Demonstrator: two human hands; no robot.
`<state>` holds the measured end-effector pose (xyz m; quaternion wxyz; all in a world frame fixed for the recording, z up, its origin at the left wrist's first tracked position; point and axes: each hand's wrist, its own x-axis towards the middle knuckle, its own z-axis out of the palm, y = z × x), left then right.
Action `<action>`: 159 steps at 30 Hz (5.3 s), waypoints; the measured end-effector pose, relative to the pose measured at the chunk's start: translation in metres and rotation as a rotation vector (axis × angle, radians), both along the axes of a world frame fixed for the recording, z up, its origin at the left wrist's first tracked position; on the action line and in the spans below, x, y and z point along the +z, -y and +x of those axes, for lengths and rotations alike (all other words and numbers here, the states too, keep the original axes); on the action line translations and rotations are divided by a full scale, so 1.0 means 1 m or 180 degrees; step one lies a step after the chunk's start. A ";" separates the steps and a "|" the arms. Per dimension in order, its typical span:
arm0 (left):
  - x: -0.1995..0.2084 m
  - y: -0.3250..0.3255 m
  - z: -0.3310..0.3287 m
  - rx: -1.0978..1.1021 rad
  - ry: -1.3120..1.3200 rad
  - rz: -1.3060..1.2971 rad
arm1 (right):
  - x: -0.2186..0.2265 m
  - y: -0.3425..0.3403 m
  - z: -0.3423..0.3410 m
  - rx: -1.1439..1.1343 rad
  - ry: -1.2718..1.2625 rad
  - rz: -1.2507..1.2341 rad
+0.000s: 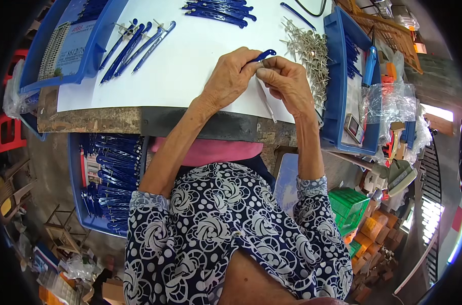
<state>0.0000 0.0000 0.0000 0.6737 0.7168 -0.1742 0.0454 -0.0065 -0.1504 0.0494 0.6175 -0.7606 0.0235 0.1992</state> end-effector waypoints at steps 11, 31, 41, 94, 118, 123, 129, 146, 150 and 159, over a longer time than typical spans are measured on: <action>0.004 0.001 -0.002 -0.0002 -0.0070 0.0219 | 0.002 0.004 0.001 -0.0104 0.0068 0.0171; 0.003 -0.001 0.000 -0.0047 0.0081 0.0017 | -0.012 0.014 0.006 0.0167 -0.0419 0.1207; 0.005 -0.003 -0.003 0.0113 0.0054 0.0054 | 0.003 -0.007 0.000 -0.0139 0.0528 -0.0164; 0.003 -0.008 -0.005 -0.0094 -0.0189 -0.0357 | 0.001 -0.006 -0.012 0.0347 0.0362 0.0144; 0.013 -0.008 -0.003 -0.0971 -0.1560 -0.1561 | -0.026 0.002 -0.017 -0.0065 0.2121 -0.1034; 0.011 -0.010 -0.002 -0.0971 -0.1623 -0.1724 | -0.004 0.011 -0.014 0.0108 0.0078 0.0937; 0.010 -0.007 -0.001 -0.1139 -0.1529 -0.1501 | -0.011 0.017 -0.012 0.0065 -0.0648 0.2091; 0.075 -0.028 -0.011 -0.0792 -0.0398 -0.0745 | 0.006 0.000 -0.018 0.0383 0.1482 -0.0971; 0.076 -0.036 -0.001 -0.0645 0.0015 -0.0242 | 0.028 -0.022 -0.032 0.0883 0.1564 -0.1028; 0.047 -0.024 0.002 -0.0813 -0.0415 -0.0470 | 0.041 -0.015 -0.039 0.0734 0.1882 -0.0728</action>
